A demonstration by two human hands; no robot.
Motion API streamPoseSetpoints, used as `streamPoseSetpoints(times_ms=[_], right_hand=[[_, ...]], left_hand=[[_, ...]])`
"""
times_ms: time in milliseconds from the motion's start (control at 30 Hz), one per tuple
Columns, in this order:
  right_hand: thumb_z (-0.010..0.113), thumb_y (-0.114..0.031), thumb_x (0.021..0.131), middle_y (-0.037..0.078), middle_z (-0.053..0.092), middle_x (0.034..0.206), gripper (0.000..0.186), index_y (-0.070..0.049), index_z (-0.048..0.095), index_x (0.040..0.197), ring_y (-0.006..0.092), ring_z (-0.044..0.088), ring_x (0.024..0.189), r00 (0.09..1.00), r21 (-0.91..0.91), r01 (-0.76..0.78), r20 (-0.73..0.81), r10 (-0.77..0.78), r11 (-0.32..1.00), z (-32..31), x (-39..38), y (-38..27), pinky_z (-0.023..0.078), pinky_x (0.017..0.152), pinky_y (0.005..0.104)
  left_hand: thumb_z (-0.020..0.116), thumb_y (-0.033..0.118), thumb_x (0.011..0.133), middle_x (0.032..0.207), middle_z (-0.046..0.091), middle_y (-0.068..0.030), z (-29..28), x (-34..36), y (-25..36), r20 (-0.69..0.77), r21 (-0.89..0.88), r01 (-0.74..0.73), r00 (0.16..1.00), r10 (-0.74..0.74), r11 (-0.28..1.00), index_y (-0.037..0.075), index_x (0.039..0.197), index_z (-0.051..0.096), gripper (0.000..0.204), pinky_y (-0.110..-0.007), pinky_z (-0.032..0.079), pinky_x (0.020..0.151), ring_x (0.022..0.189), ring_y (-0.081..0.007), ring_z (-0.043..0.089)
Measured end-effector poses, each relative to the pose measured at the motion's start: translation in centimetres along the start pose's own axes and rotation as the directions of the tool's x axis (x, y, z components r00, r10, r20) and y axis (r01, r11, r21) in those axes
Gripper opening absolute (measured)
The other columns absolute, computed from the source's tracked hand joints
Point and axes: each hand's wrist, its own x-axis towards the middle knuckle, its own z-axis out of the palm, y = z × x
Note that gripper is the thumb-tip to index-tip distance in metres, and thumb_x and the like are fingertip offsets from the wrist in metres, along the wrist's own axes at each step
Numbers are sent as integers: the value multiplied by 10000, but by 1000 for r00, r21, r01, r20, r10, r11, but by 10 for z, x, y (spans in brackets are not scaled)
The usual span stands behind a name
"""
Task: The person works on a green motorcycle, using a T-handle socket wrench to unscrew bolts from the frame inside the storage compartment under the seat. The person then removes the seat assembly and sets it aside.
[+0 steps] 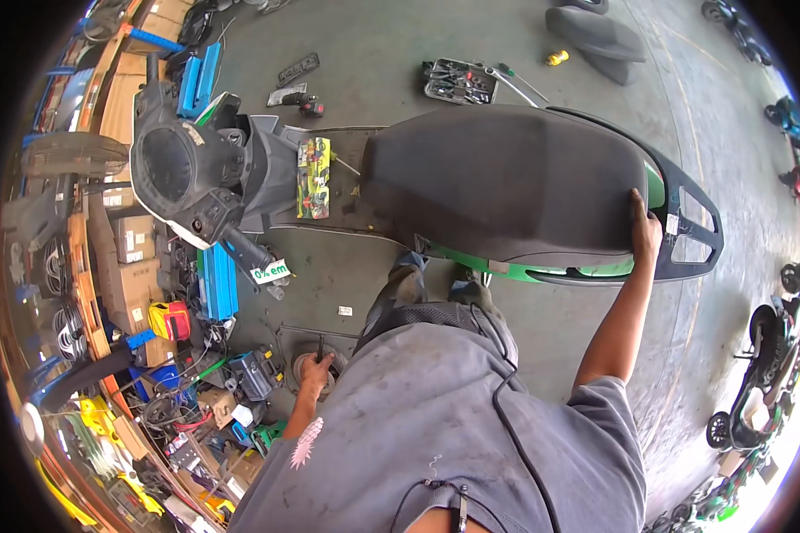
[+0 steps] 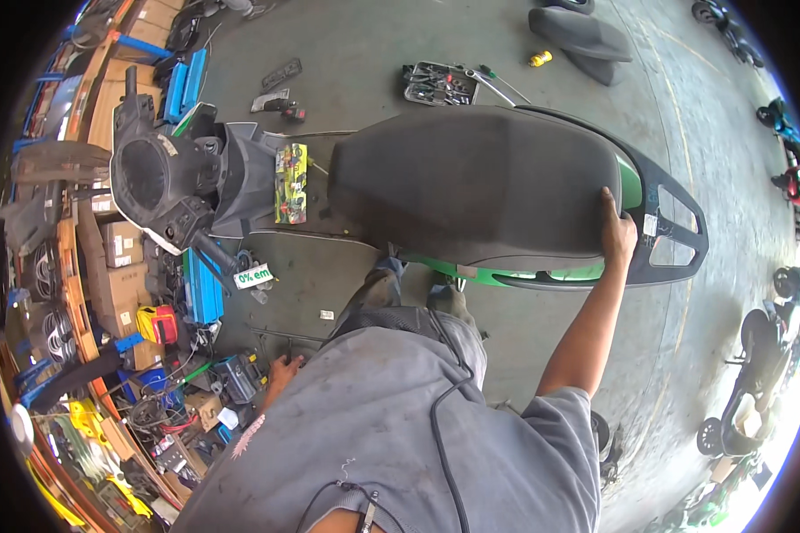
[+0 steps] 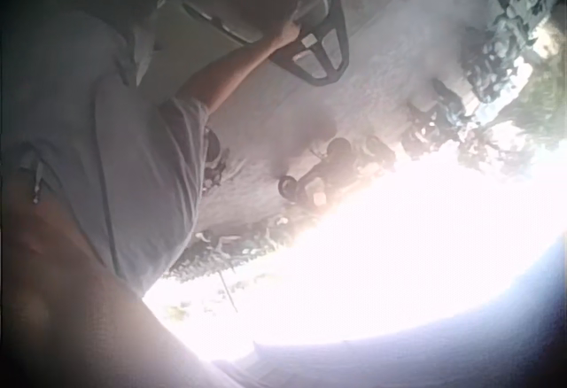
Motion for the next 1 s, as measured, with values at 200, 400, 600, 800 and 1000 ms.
streamPoseSetpoints(times_ms=[200,400,600,800,1000], right_hand=[[545,-717,735,284,602,1100,883,67,599,1137,420,568,1046,992,-57,105,-66,-109,993,-10,-36,-37,421,931,418],[572,-674,756,288,616,1067,835,92,614,1086,398,582,1038,993,39,105,-60,-102,994,-7,-28,-28,434,903,396],[565,-570,818,271,633,1044,777,117,537,1180,408,582,1046,912,-74,322,-245,-330,944,-34,-59,-59,429,932,412],[775,-292,634,338,421,1282,784,28,452,1272,445,465,1148,479,410,849,-334,-812,333,-42,-214,-205,385,956,495],[571,-264,778,433,381,1254,551,122,513,1166,426,524,1017,445,407,876,-469,-763,260,-22,-247,-280,426,864,466]], left_hand=[[705,272,798,702,636,-99,8,5,-47,-93,-193,21,995,-39,981,-22,829,659,300,-352,444,625,652,-171,556],[682,404,775,859,663,-221,7,31,-26,-163,80,-67,983,79,995,0,926,659,433,-409,470,709,812,-338,650],[678,431,767,763,660,-191,-8,47,19,21,376,-184,982,190,908,3,791,654,429,-422,457,666,744,-339,637],[686,409,771,691,634,-145,-31,72,43,112,480,-272,962,250,834,19,718,630,397,-384,448,625,672,-255,612],[674,391,789,672,604,-120,-42,67,84,122,401,-295,956,268,867,32,713,612,372,-366,431,608,651,-228,583]])
